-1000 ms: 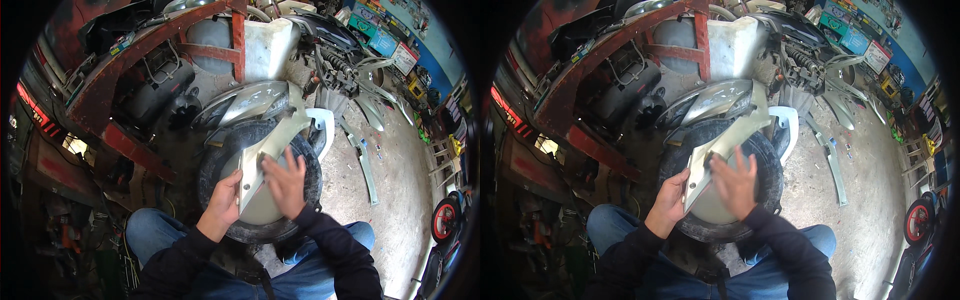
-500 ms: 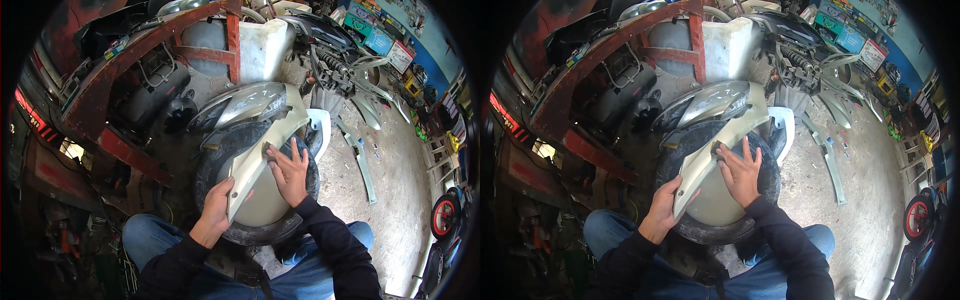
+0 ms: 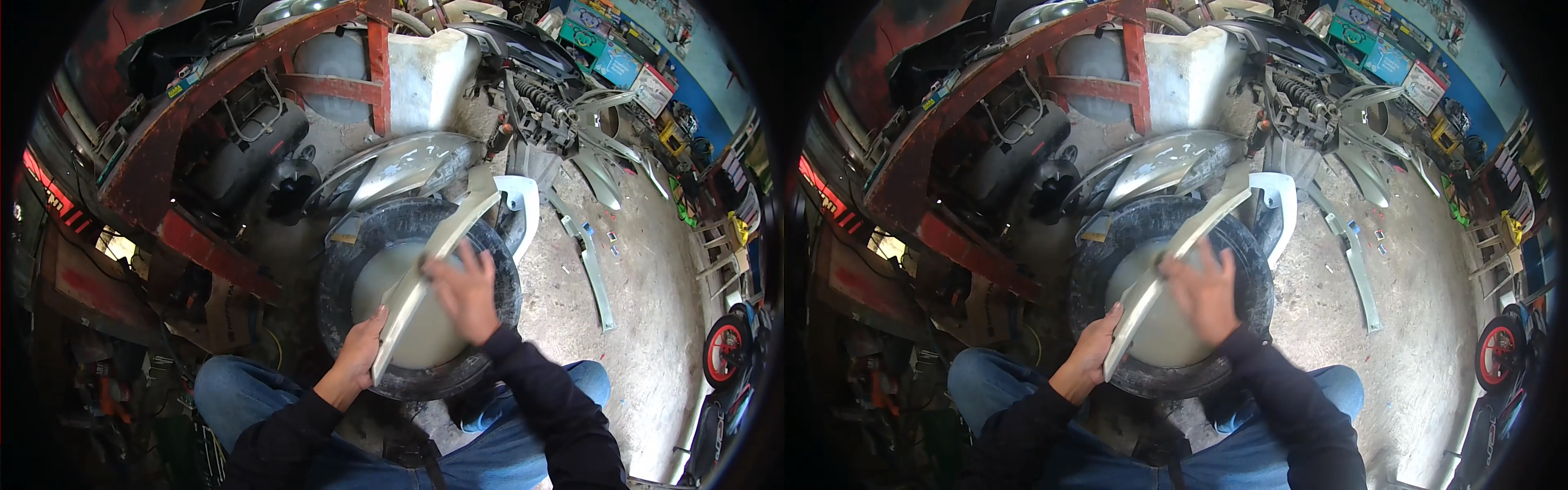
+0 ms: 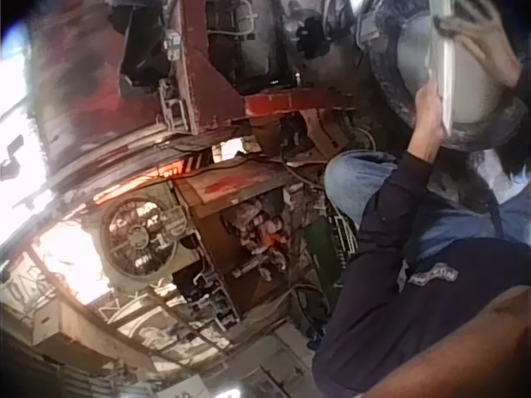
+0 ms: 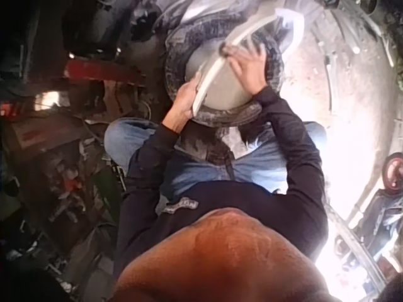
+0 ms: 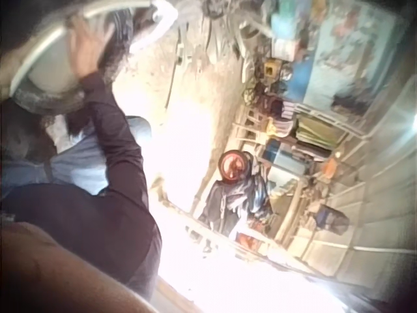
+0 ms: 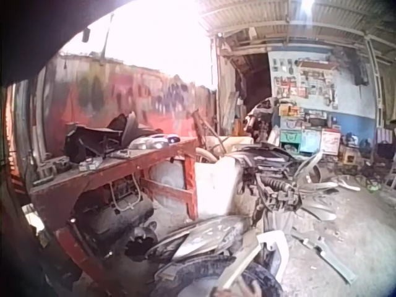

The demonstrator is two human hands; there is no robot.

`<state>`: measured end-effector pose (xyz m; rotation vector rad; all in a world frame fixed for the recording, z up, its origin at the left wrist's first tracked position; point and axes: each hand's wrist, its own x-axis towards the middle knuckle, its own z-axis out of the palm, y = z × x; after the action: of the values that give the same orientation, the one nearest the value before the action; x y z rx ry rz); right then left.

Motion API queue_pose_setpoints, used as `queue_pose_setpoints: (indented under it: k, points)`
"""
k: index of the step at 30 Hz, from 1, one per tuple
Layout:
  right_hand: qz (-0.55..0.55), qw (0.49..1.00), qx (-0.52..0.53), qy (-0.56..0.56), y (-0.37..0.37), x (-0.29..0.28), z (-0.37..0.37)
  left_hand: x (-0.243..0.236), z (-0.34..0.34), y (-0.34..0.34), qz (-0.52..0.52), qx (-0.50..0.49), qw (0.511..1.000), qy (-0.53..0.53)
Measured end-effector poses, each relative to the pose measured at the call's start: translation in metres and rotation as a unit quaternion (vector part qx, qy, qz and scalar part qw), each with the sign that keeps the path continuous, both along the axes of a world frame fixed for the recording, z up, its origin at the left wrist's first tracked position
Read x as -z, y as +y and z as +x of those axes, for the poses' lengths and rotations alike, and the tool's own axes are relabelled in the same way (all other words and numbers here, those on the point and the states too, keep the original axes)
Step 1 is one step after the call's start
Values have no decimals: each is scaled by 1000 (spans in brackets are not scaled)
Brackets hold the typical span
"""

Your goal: The person wet sands a motorcycle fairing piece by rubbing its surfaces and edges with sandpaper over a basin of water.

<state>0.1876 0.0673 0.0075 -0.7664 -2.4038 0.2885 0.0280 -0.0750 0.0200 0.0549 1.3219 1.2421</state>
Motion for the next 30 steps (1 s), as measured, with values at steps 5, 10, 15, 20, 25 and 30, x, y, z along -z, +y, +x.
queue_pose_setpoints:
  k: [5, 10, 15, 20, 25, 30]
  points:
    - [-39, 994, -106, -8, -45, -5, 1, -11, -8, -7, -8, 22, 999, 28]
    - [-16, 996, 80, -41, 41, 14, 9, 1, -13, -14, -16, 46, 998, 41]
    - [-22, 994, -104, -20, 5, 14, -8, 3, -23, -22, -35, 45, 996, 71]
    - [-53, 998, 37, -27, 25, 37, -12, 5, -27, -18, -37, 52, 996, 58]
    - [-29, 980, 191, -52, 109, 44, 9, 7, -22, -15, -55, 81, 993, 70]
    - [-55, 997, -55, 1, 36, 40, -11, 32, -39, -24, -29, 42, 994, 99]
